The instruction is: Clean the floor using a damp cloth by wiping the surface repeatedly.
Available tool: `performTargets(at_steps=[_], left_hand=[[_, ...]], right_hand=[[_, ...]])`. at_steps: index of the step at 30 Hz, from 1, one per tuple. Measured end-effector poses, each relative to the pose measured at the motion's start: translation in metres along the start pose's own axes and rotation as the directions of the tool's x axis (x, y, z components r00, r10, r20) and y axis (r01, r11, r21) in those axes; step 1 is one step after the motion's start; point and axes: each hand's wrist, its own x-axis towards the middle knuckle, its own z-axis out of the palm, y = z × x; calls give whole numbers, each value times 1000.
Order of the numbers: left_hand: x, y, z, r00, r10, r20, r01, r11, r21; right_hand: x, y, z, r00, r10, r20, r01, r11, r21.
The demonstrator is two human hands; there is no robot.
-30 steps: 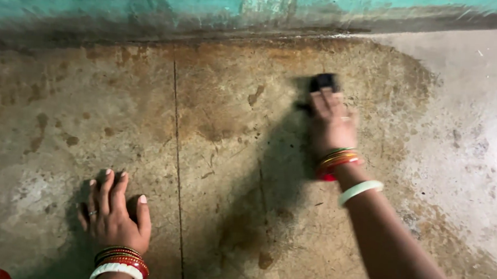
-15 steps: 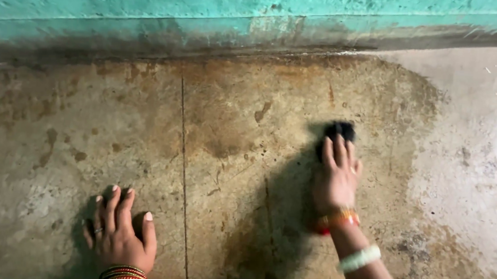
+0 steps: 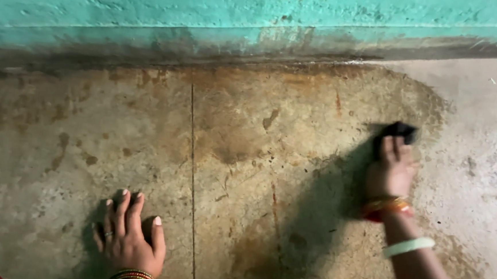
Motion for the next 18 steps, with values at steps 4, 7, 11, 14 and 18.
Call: performTargets(at_steps=[4,7,11,14,18], left_hand=[[1,1,-2,1000,6,17,-6,1000,-1],[-1,1,-1,1000,14,8,-14,999,-36],[-1,-2,3,998,-25,58,25,1000,2],[0,1,-2,997,-35,70,34,999,5],[0,5,-6,998,-25,57,27,999,-19]], right_hand=[[9,-115,-38,990,-115,81,98,976,197],[48,-157,-39,936,-315,157,284,940,192],[110,-120,6,919,-380,99,364,919,149],[137,-44,30,949,-310,51,300,943,145],[128,28,0,987,-12,162,5,999,41]])
